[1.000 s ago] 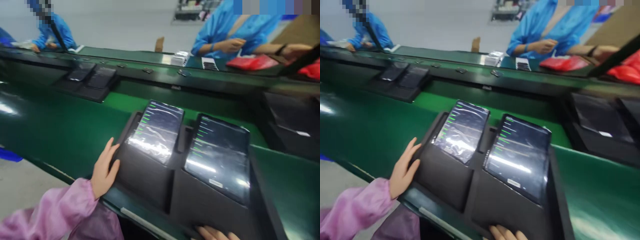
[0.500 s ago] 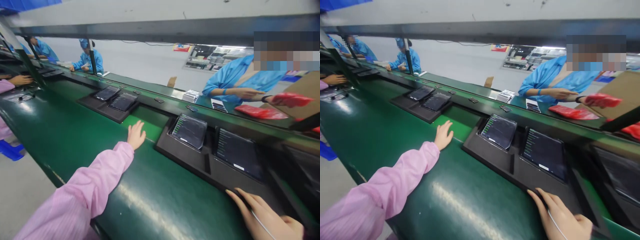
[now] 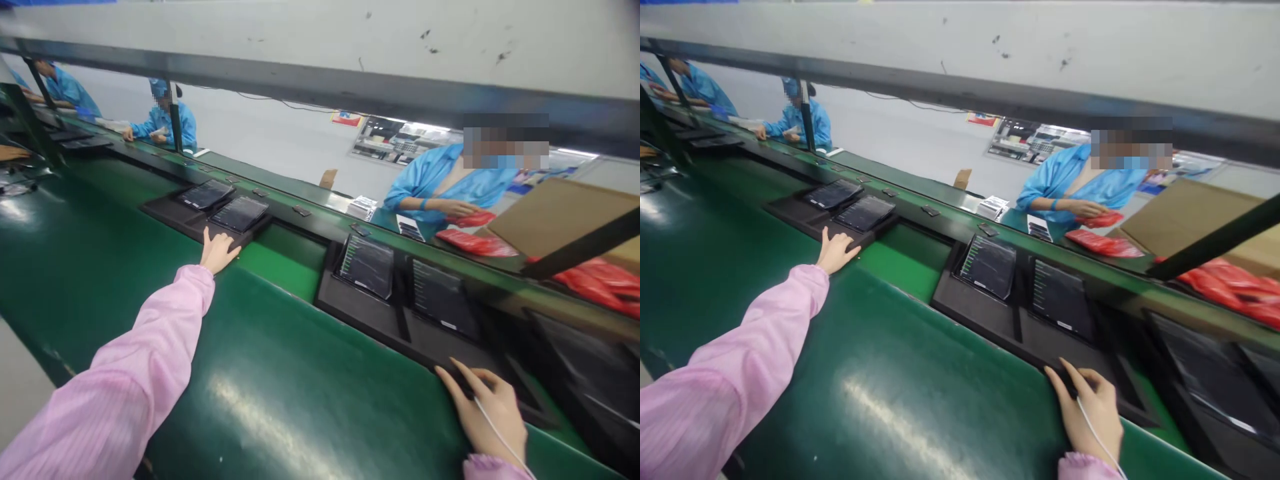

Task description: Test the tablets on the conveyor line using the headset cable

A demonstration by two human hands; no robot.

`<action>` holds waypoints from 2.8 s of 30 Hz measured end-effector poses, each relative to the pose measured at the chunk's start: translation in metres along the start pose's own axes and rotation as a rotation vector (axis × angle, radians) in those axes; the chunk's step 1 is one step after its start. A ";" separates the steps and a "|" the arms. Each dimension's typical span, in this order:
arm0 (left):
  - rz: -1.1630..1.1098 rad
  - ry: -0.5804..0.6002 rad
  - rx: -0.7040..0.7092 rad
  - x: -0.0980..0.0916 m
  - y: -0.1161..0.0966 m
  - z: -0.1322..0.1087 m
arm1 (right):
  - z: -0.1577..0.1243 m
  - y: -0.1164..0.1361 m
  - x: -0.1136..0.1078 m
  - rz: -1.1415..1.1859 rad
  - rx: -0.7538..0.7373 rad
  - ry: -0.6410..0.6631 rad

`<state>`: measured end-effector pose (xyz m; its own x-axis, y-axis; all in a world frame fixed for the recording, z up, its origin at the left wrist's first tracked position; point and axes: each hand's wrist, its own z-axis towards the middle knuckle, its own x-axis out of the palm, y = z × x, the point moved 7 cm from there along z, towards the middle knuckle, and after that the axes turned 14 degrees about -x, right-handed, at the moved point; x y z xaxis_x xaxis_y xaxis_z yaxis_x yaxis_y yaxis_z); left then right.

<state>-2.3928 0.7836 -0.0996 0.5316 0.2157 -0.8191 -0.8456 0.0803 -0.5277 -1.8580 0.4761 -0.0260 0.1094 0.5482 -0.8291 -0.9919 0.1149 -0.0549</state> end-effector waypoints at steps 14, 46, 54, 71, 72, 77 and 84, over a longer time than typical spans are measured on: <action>0.046 -0.050 0.173 -0.017 -0.151 -0.218 | -0.026 -0.057 -0.034 0.072 0.018 -0.035; -0.087 0.094 0.092 -0.118 -0.046 -0.254 | -0.046 0.197 -0.104 0.488 -0.682 0.102; 0.090 0.218 0.181 -0.105 -0.061 -0.257 | -0.052 0.200 -0.109 0.386 -0.738 0.170; -0.144 0.102 0.276 -0.123 -0.056 -0.263 | -0.056 0.217 -0.124 0.786 -0.934 0.232; -0.149 0.096 0.279 -0.124 -0.056 -0.263 | -0.055 0.215 -0.122 0.757 -0.917 0.229; -0.162 0.078 0.307 -0.128 -0.060 -0.264 | -0.050 0.202 -0.113 0.515 -0.753 0.204; -0.172 -0.007 0.472 -0.136 -0.065 -0.274 | -0.058 0.217 -0.117 0.748 -0.905 0.262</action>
<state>-2.3974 0.4827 -0.0158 0.6663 0.1668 -0.7268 -0.6760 0.5465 -0.4943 -2.0897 0.3893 0.0268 -0.4253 0.0341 -0.9044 -0.5017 -0.8406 0.2042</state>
